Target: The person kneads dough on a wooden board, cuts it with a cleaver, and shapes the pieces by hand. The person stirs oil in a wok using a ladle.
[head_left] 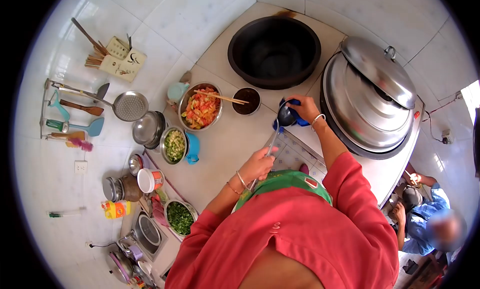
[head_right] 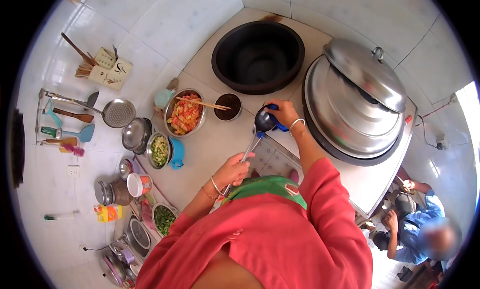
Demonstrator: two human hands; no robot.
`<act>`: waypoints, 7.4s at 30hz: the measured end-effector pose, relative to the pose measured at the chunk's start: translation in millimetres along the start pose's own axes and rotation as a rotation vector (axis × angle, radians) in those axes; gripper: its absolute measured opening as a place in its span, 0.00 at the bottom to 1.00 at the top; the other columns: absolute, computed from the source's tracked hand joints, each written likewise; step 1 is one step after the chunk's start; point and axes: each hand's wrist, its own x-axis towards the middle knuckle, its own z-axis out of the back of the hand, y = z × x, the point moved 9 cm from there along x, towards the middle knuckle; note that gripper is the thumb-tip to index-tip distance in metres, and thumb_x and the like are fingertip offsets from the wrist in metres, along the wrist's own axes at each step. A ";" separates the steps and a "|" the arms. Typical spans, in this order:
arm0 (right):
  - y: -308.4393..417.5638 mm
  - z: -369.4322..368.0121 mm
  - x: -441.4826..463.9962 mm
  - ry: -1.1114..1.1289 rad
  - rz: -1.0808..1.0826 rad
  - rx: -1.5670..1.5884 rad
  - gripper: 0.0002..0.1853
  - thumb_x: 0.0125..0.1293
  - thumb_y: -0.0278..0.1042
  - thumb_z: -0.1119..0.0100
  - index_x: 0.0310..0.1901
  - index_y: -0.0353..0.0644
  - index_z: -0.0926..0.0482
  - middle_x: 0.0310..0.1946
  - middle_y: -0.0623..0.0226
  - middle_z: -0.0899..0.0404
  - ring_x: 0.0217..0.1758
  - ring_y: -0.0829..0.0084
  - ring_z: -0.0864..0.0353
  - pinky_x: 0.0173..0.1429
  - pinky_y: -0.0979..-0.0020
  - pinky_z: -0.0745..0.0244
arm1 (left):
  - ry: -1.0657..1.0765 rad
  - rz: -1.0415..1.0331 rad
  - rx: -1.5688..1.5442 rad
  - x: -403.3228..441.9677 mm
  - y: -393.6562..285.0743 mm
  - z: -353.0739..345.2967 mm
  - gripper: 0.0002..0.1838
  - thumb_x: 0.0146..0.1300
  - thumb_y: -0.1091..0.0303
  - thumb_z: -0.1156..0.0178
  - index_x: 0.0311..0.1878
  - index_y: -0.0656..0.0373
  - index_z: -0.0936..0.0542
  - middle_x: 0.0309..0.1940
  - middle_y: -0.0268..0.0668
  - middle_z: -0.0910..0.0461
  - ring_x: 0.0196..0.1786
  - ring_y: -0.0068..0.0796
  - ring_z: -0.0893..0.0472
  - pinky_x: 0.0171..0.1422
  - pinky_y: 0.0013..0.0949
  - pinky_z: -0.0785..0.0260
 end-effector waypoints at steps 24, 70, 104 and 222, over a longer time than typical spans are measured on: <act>3.3 29.2 -53.3 -0.664 -0.268 0.197 0.15 0.64 0.37 0.34 0.46 0.36 0.24 0.39 0.55 0.19 0.43 0.64 0.19 0.50 0.66 0.26 | 0.038 -0.081 -0.034 38.5 -9.2 13.7 0.25 0.71 0.70 0.52 0.70 0.59 0.38 0.18 0.25 0.41 0.15 0.14 0.43 0.16 0.23 0.48; 31.8 65.7 -72.4 -0.142 -0.497 0.491 0.07 0.71 0.32 0.49 0.43 0.39 0.25 0.19 0.75 0.31 0.15 0.86 0.38 0.17 0.81 0.46 | -0.280 -0.369 -0.554 126.9 -18.0 28.6 0.17 0.73 0.62 0.46 0.59 0.59 0.27 0.50 0.38 0.21 0.52 0.31 0.21 0.57 0.35 0.28; -23.5 4.4 197.3 0.133 -0.201 -0.931 0.14 0.71 0.38 0.50 0.52 0.51 0.18 0.41 0.48 0.21 0.42 0.45 0.17 0.48 0.52 0.21 | -0.380 -0.198 -0.966 162.1 14.9 147.2 0.10 0.72 0.64 0.48 0.49 0.59 0.27 0.41 0.38 0.22 0.46 0.33 0.21 0.54 0.38 0.26; -6.9 1.6 210.1 0.224 0.024 -1.146 0.12 0.60 0.28 0.40 0.46 0.48 0.18 0.41 0.54 0.24 0.42 0.54 0.17 0.44 0.57 0.19 | -0.239 -0.241 -0.876 156.3 -11.4 118.6 0.09 0.73 0.67 0.51 0.50 0.60 0.27 0.41 0.38 0.21 0.44 0.31 0.20 0.53 0.36 0.25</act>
